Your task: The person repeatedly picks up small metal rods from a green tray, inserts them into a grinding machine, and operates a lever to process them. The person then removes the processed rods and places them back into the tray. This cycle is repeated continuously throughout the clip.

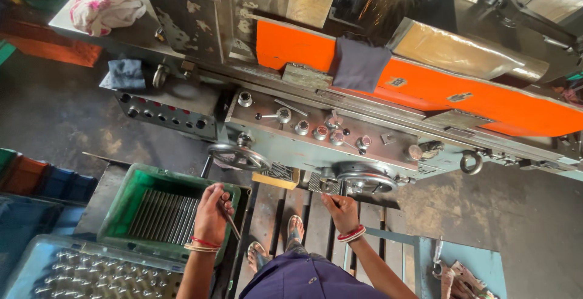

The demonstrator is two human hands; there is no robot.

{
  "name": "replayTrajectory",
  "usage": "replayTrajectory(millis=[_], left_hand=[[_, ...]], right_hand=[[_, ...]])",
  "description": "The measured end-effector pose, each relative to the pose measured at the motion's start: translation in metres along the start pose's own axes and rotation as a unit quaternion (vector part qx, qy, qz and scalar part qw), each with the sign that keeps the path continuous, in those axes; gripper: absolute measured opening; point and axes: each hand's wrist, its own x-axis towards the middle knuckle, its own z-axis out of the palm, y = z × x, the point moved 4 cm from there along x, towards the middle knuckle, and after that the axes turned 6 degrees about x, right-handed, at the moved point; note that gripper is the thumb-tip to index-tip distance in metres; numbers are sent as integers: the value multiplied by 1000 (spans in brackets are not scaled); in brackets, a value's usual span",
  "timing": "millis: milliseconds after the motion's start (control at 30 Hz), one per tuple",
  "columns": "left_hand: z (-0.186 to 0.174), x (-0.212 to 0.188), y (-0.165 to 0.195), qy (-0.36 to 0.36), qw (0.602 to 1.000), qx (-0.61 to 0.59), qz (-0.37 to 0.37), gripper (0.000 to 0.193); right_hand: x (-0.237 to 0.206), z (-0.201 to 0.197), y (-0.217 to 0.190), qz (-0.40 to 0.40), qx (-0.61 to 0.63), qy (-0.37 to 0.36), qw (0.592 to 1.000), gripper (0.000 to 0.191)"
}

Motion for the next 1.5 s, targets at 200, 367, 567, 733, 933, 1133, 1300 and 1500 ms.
replayTrajectory(millis=[200,367,567,733,933,1133,1300,1500], left_hand=[[-20,-12,4,23,999,7,21,10],[-24,-6,15,51,998,23,35,10],[58,33,47,-25,996,42,77,10],[168,67,86,-110,980,102,131,12],[314,88,126,-189,951,172,177,15],[446,119,144,-280,931,152,179,17],[541,172,134,-329,918,98,196,14],[605,270,74,-172,976,80,109,14]], right_hand=[[-7,4,3,27,50,-3,998,37],[-5,-12,2,28,20,8,999,42],[33,-48,-27,-24,-111,34,993,20],[83,-93,-60,-82,-107,69,988,20],[149,-161,-111,-133,-184,126,966,22],[195,-269,-161,-228,-269,238,905,15],[220,-392,-200,-266,-365,389,803,19],[263,-508,-182,-117,-559,433,697,23]])
